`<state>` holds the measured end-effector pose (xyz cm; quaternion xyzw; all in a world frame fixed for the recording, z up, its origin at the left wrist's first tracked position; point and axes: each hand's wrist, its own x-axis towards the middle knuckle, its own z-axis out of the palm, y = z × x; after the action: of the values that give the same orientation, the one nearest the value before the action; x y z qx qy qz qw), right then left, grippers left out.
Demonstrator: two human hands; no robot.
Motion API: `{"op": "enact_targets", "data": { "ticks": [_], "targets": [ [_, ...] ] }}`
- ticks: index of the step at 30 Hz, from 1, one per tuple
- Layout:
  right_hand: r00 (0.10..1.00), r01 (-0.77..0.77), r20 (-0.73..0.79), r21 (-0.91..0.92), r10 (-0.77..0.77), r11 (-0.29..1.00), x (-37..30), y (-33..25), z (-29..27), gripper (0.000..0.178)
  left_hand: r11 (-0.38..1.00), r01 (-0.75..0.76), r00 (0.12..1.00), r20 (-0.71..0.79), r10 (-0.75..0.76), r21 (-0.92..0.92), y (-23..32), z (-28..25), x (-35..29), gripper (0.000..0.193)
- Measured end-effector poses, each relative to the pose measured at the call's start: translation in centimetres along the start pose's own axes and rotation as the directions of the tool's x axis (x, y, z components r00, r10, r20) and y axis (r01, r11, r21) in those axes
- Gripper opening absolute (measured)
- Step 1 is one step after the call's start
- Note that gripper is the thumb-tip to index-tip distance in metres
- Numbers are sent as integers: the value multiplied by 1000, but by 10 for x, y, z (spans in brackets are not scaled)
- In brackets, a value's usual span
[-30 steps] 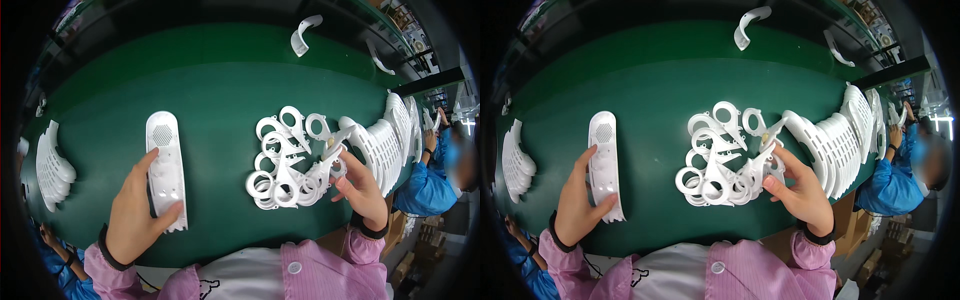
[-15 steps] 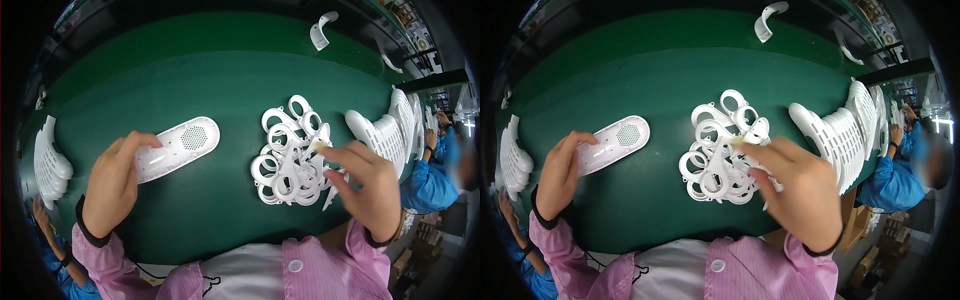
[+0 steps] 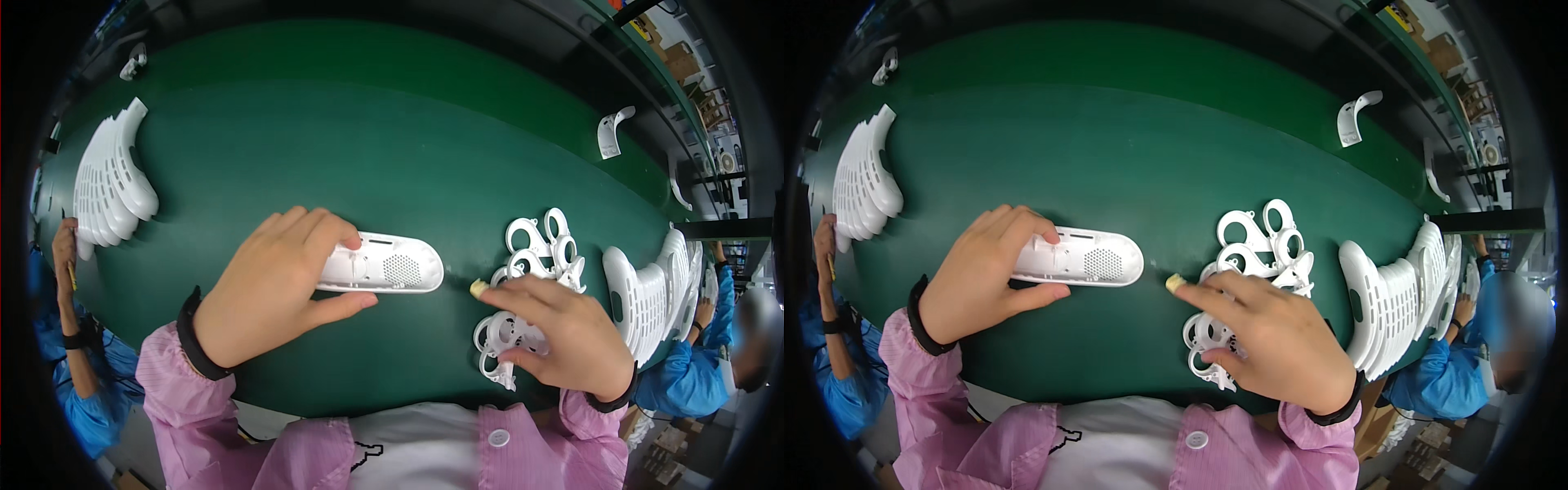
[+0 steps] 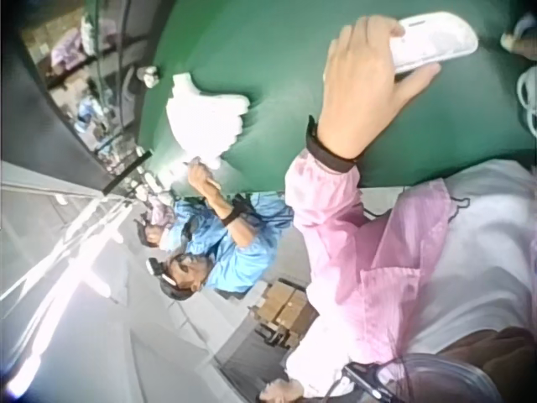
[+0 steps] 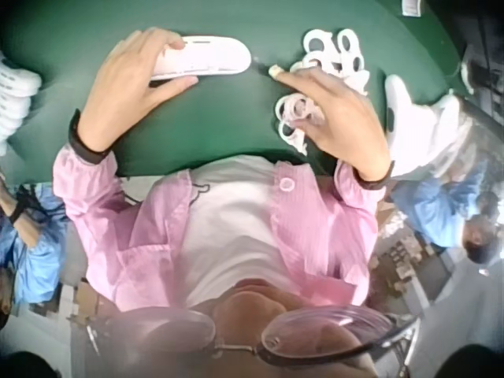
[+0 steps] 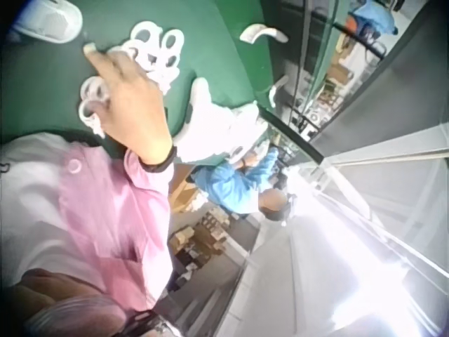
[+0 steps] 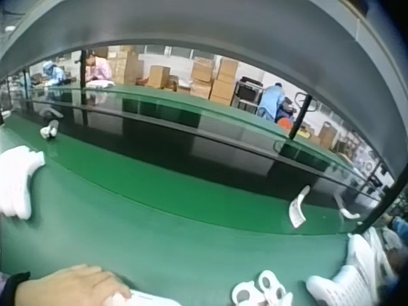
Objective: Assemble small plastic components on a production line.
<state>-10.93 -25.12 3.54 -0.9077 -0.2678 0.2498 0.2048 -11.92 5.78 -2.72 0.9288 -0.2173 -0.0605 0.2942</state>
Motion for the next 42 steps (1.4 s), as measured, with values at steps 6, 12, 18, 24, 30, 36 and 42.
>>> {"op": "enact_targets", "data": {
  "ticks": [6, 12, 18, 24, 30, 36, 42],
  "targets": [
    [997, 28, 69, -66, -23, 997, 2, 20, 9, 57, 999, -33, 999, -12, 33, -13, -2, 3, 6, 43],
    [998, 45, -27, -141, -49, 989, 3, 19, 16, 56, 998, -59, 997, -57, 58, -14, -1, 4, 7, 45],
    [987, 135, -70, -115, -143, 984, 1, 17, 16, 57, 986, -167, 969, -185, 165, 1, 3, 2, 1, 49],
    [568, 465, -622, -299, -540, 833, -15, -2, 18, 26, 766, -190, 976, -35, 214, -614, 30, 0, -4, 54],
    [449, 505, -529, -515, -720, 693, 12, -15, 38, 31, 557, 79, 984, 153, 88, -827, 28, 5, -13, 24],
    [470, 496, -596, -432, -651, 753, 13, -21, 42, 31, 703, 31, 980, 159, 117, -711, 31, -10, -15, 20],
    [583, 327, -553, -511, -595, 795, 21, -28, 44, 33, 733, 226, 947, 321, -11, -642, 33, -18, -21, 39]
  ]
}}
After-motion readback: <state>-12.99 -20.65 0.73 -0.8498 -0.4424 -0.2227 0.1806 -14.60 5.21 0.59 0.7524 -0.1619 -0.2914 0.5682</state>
